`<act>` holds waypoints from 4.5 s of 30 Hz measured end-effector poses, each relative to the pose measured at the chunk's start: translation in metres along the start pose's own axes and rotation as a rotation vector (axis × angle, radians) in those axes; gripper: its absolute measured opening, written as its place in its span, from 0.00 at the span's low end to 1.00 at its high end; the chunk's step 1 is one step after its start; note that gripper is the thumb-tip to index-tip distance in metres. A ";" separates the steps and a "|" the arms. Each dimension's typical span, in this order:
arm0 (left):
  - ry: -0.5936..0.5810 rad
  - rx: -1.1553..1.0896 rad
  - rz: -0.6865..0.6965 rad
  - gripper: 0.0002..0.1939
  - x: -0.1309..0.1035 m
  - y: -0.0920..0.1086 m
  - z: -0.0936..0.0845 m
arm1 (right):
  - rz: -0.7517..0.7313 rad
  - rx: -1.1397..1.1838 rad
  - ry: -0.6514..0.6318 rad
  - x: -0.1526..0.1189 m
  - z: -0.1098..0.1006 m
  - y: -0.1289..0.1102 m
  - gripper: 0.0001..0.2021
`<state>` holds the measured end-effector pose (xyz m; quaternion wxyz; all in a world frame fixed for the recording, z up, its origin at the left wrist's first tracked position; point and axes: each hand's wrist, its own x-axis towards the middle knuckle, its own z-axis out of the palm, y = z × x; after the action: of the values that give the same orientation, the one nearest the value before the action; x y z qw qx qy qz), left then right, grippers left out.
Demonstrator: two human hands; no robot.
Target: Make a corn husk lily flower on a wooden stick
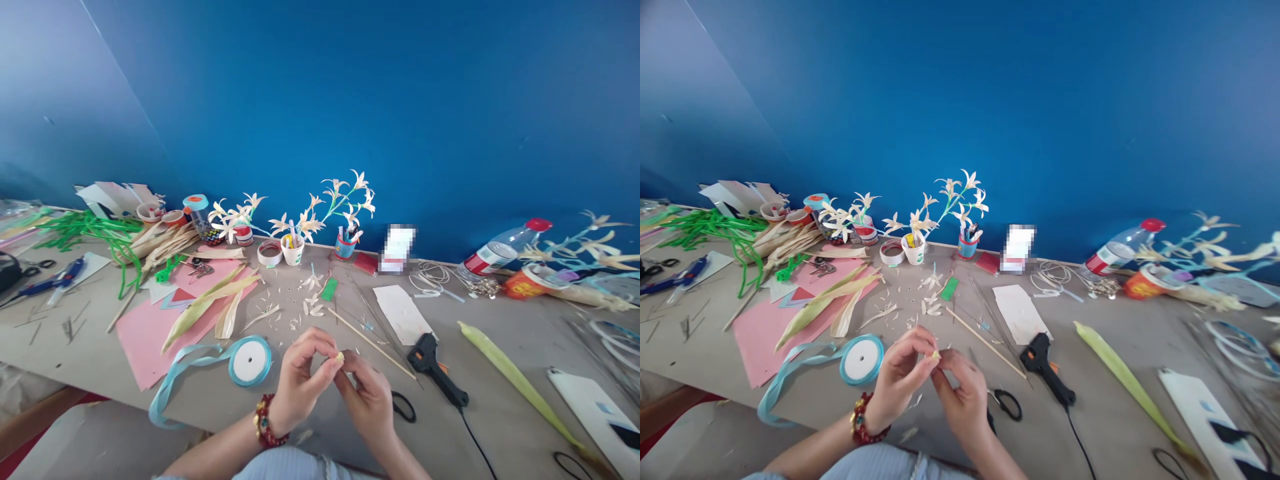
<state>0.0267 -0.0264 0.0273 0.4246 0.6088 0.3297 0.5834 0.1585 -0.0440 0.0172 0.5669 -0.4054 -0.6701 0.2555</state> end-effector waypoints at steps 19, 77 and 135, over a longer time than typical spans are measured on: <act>-0.139 0.417 0.226 0.08 0.004 0.013 -0.010 | -0.143 -0.149 -0.180 0.026 -0.037 -0.010 0.11; -0.399 0.668 -0.331 0.08 0.021 -0.037 -0.022 | 0.321 -0.326 -0.391 0.017 -0.028 0.052 0.07; -0.426 0.141 -0.494 0.09 0.030 0.031 -0.035 | 0.039 -0.174 -0.483 0.043 -0.043 -0.006 0.09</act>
<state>-0.0075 -0.0079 0.0672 0.5695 0.6467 0.4108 0.2980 0.1976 -0.0167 0.0559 0.3484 -0.3926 -0.7976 0.2970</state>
